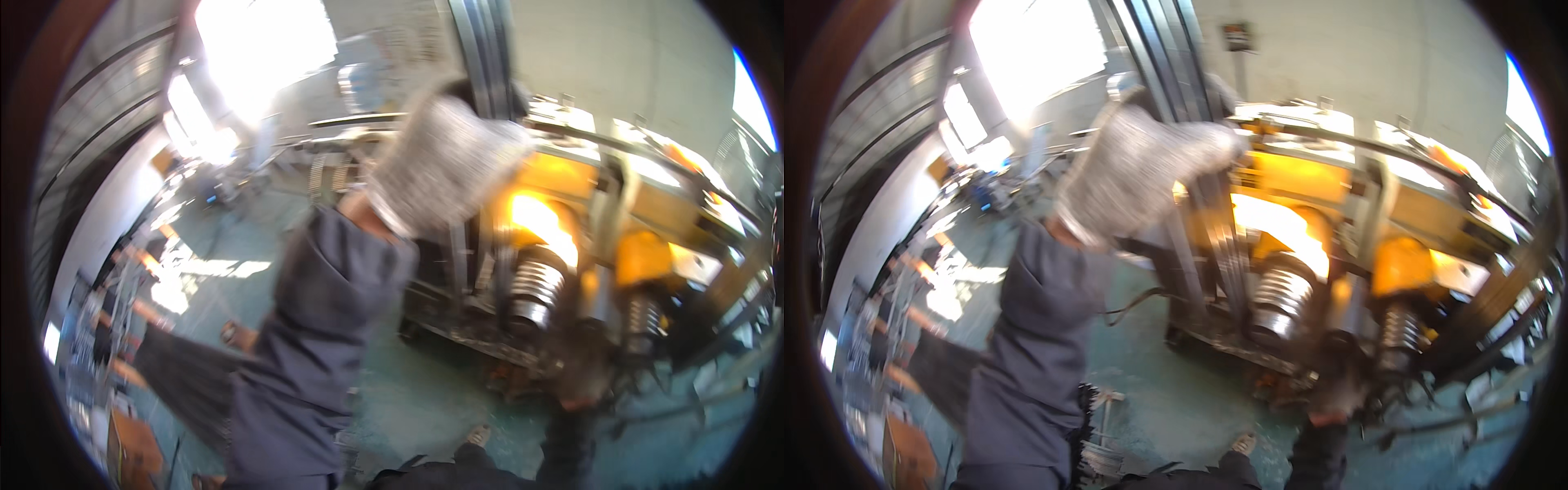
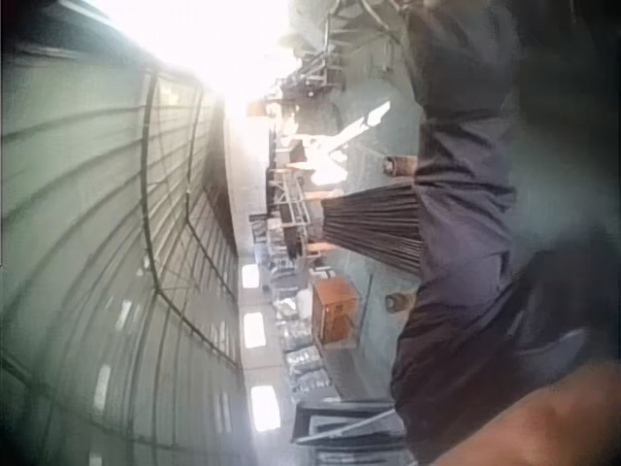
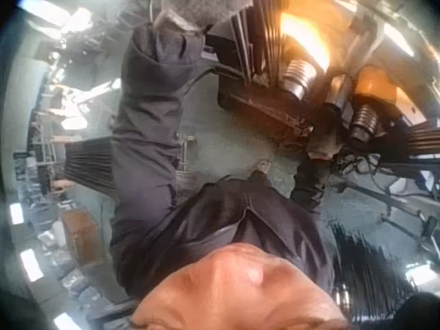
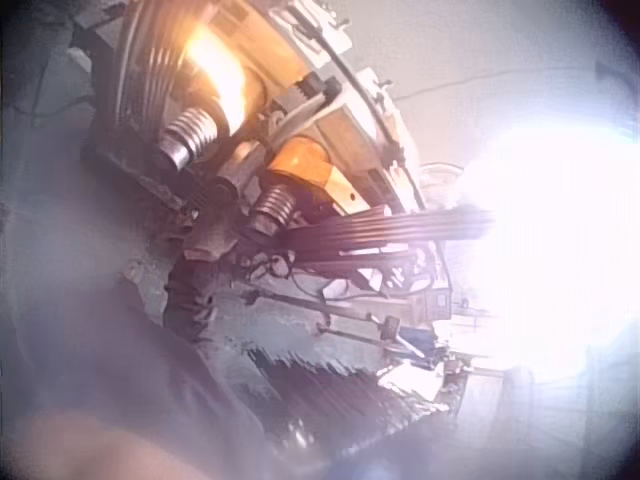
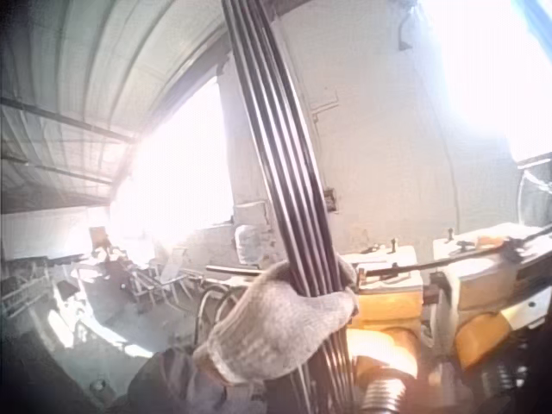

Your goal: The person repeatedly feeds bundles of long metal rods into a bending machine, operates the machine to bend them, and then removes the bent rods to stack them on a nearby rack. The process is repeated multiple times throughout the clip.

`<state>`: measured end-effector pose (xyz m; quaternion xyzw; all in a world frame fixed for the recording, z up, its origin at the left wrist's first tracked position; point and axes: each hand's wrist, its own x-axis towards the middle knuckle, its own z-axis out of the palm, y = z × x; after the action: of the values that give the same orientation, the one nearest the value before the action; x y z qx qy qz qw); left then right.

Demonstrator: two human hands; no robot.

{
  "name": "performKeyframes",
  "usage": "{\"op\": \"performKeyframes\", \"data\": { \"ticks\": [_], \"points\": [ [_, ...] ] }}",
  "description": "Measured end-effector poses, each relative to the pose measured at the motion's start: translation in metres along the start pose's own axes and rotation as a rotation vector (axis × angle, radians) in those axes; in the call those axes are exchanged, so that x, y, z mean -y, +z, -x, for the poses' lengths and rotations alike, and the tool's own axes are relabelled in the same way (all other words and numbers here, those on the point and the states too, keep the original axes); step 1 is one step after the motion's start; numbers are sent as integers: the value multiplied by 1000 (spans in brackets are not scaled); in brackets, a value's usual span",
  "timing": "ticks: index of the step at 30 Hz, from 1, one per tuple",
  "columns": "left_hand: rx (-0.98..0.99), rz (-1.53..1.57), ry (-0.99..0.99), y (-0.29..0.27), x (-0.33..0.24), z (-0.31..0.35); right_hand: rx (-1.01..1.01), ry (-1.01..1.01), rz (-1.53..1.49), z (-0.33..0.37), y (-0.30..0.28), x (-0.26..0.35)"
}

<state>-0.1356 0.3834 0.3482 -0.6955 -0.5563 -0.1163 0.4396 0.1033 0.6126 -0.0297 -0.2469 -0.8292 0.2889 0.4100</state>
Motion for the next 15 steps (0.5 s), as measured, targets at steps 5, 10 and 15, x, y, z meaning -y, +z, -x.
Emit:
{"op": "performKeyframes", "data": {
  "ticks": [5, 10, 15],
  "points": [
    [-150, 727, -847, -88, -102, 74, 56, -168, -122, 66, -62, 92],
    [-664, 998, -1257, -192, -218, 162, 19, 111, -460, 131, -47, 91],
    [-948, 696, -1452, -303, -360, 253, 83, 354, -901, 176, -13, 105]
  ]
}}
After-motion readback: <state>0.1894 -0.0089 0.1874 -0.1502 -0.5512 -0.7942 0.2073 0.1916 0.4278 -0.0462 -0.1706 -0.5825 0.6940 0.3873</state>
